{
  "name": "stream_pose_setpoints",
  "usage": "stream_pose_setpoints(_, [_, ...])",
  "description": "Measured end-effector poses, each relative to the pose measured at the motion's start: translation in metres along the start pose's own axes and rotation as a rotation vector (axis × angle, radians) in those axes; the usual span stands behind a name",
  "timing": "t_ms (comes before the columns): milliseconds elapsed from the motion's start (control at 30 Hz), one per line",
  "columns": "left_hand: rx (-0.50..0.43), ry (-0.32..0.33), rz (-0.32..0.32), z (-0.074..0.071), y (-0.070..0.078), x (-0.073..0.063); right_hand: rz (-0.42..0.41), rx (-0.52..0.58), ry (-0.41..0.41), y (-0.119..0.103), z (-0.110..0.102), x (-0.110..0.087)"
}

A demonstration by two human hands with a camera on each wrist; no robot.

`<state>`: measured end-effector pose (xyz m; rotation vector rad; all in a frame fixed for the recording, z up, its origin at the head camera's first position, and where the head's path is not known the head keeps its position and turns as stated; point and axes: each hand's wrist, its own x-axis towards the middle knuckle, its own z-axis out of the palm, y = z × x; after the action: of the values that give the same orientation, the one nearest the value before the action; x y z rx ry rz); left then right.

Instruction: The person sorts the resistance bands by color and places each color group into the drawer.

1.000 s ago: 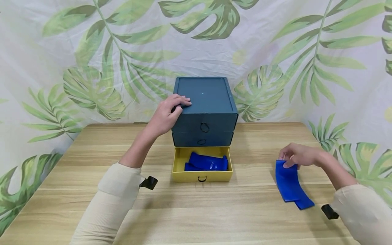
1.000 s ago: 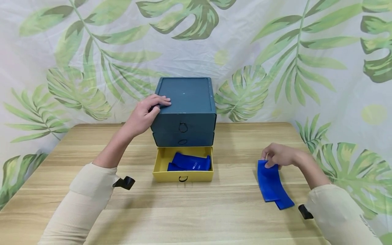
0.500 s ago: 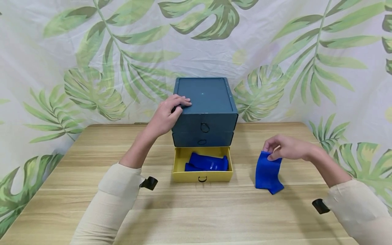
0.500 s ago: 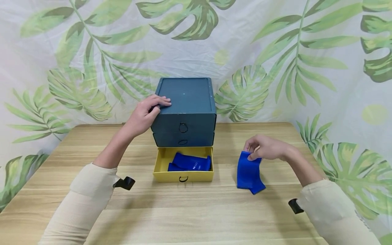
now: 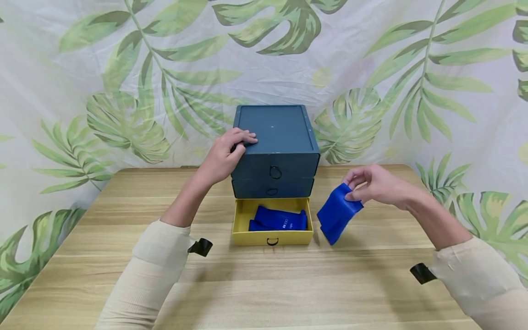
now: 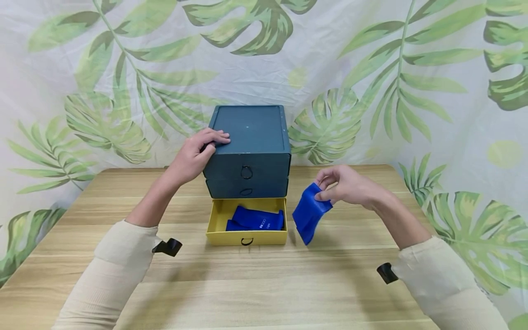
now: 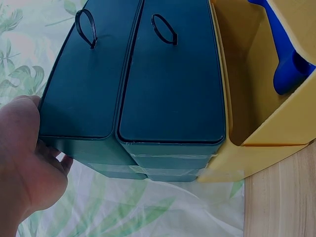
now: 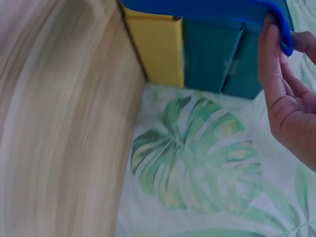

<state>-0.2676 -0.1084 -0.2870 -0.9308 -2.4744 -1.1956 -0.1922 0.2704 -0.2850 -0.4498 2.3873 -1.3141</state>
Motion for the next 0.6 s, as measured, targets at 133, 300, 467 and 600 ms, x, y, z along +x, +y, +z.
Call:
stream_pose_setpoints(133, [-0.004, 0.002, -0.001, 0.000, 0.000, 0.000, -0.021, 0.087, 0.055, -0.013, 0.008, 0.002])
stream_pose_setpoints(300, [0.001, -0.001, -0.001, 0.000, 0.001, 0.000, -0.081, 0.251, 0.068, -0.028, 0.020, 0.006])
stream_pose_setpoints(467, [0.005, -0.001, 0.003, 0.000, 0.000, -0.001, -0.138, 0.381, 0.062, -0.042, 0.033, 0.013])
stream_pose_setpoints(600, [0.004, -0.001, 0.007, 0.000, 0.000, 0.000, -0.168, 0.428, 0.077, -0.050, 0.046, 0.022])
